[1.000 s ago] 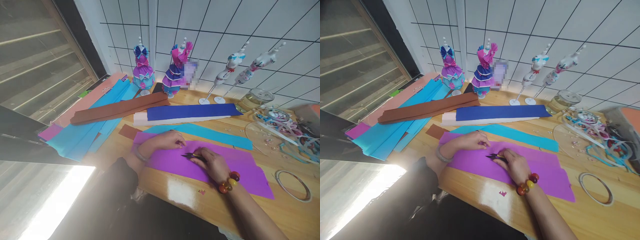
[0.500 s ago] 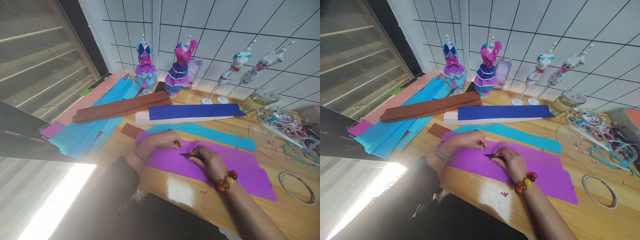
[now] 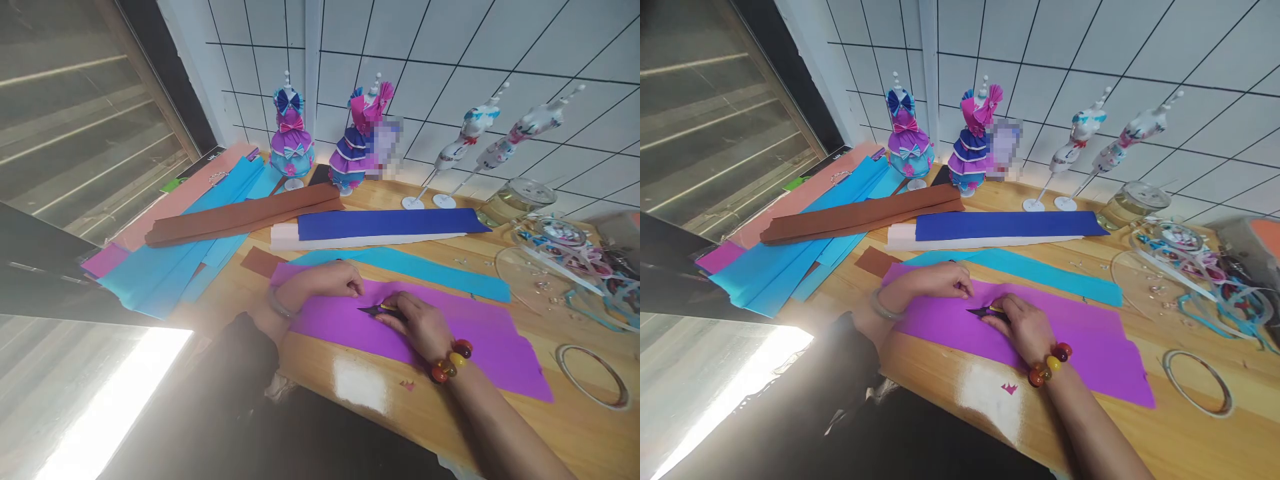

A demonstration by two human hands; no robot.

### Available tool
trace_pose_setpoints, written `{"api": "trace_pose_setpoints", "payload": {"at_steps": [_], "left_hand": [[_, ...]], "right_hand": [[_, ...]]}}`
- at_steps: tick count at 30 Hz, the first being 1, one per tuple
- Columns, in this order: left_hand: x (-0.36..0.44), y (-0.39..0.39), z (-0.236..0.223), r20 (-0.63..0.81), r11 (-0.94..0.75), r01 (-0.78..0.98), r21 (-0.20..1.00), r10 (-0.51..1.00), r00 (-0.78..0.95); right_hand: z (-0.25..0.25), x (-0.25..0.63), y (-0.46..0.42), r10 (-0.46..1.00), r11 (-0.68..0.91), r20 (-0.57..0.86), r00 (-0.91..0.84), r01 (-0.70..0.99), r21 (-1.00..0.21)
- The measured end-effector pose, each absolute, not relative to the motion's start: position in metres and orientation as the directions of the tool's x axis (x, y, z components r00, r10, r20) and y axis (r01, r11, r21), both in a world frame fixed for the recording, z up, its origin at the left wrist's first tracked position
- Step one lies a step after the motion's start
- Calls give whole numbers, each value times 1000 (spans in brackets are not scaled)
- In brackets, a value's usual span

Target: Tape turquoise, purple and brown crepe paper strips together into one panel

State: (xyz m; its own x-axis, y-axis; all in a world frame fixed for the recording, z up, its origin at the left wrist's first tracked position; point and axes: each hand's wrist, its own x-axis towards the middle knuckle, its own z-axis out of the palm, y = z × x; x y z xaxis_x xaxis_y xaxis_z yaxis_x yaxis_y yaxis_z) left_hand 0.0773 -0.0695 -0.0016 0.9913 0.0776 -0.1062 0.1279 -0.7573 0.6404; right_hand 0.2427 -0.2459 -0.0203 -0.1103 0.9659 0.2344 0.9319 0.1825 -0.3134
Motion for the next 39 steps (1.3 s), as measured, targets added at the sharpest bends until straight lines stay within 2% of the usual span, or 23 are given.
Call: {"api": "trace_pose_setpoints", "payload": {"at_steps": [9, 18, 25, 31, 39], "left_hand": [[78, -68, -5, -110, -721, 141, 678, 90, 990], [77, -69, -3, -90, -729, 126, 672, 89, 992], [76, -70, 3, -75, -704, 99, 703, 66, 995], [76, -71, 6, -120, -677, 119, 726, 46, 992], [76, -69, -3, -61, -702, 85, 707, 59, 996]], "right_hand": [[-19, 241, -247, 963, 181, 249, -98, 924, -337], [-16, 239, -249, 976, 143, 207, -66, 912, -385], [-18, 234, -242, 979, 147, 188, -82, 919, -365], [-18, 234, -242, 974, 167, 202, -97, 918, -361], [-18, 234, -244, 966, 171, 244, -87, 921, -351]]}}
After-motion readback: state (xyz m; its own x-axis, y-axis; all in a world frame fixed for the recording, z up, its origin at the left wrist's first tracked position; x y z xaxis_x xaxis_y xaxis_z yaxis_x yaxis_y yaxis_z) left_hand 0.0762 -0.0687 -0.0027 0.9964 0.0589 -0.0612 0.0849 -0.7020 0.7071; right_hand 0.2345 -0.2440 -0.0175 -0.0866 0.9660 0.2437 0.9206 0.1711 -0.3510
